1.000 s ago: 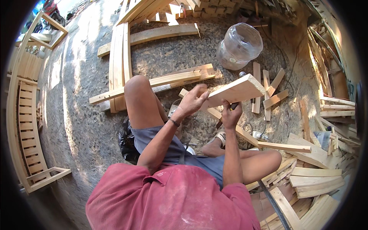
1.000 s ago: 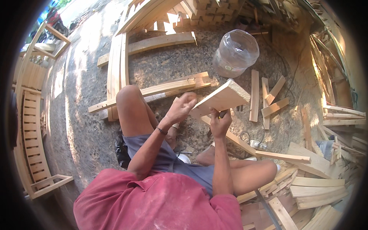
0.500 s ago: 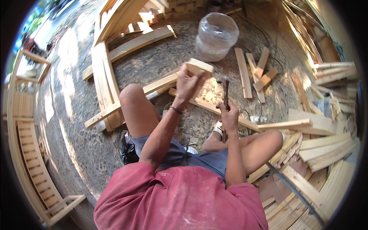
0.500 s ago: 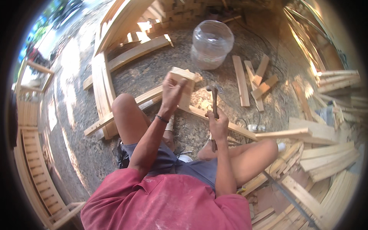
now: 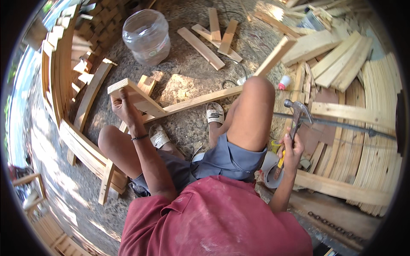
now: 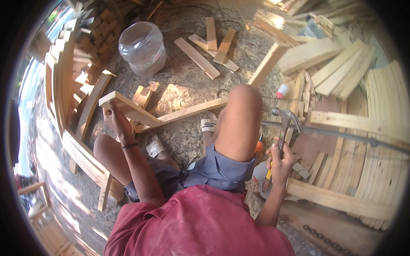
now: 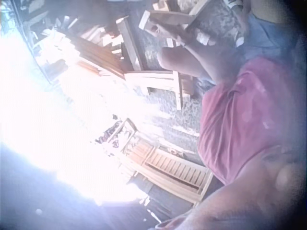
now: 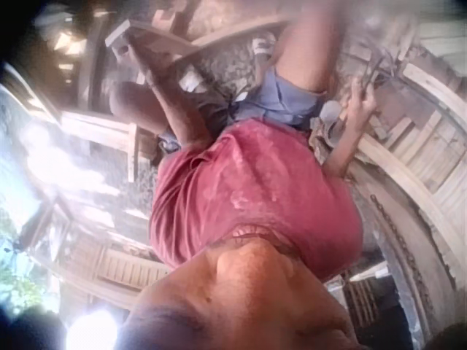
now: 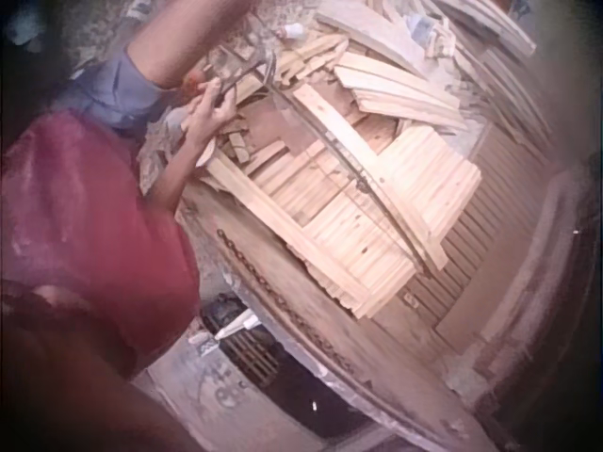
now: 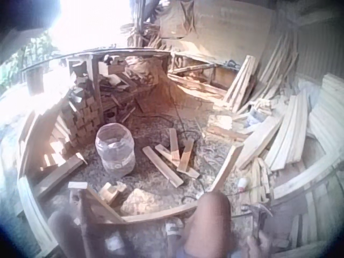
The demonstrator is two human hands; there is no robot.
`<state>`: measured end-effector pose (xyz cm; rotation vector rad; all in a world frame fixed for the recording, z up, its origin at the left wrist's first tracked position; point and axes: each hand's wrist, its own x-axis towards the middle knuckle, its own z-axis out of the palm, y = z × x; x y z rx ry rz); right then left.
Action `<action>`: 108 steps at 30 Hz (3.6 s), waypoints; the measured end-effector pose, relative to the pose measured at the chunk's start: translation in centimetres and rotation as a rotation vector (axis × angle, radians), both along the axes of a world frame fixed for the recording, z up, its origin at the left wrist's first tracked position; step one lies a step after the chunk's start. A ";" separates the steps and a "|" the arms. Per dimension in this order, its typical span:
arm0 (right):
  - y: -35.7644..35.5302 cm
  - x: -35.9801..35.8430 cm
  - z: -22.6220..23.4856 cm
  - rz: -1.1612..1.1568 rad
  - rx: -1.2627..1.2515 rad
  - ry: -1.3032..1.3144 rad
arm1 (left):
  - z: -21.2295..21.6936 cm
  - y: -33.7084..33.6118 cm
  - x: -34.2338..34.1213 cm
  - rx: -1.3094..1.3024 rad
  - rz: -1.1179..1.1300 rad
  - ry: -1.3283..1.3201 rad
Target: The person assembles wooden furniture parts by drilling holes, hammering nails into a curved frame, and applying glue to joint pieces.
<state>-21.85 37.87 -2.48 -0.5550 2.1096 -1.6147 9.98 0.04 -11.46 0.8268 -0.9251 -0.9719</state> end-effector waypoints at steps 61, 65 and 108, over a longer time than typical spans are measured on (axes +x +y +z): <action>-29.0 -13.2 12.1 0.600 -0.953 -0.026 | 6.5 1.3 4.1 0.185 -0.555 -0.103; -35.9 -0.1 16.1 0.831 -0.842 -0.141 | 5.6 2.7 3.6 0.137 -0.441 -0.084; -39.9 23.3 8.4 1.170 -0.666 0.038 | 5.2 4.3 2.7 0.083 -0.202 -0.095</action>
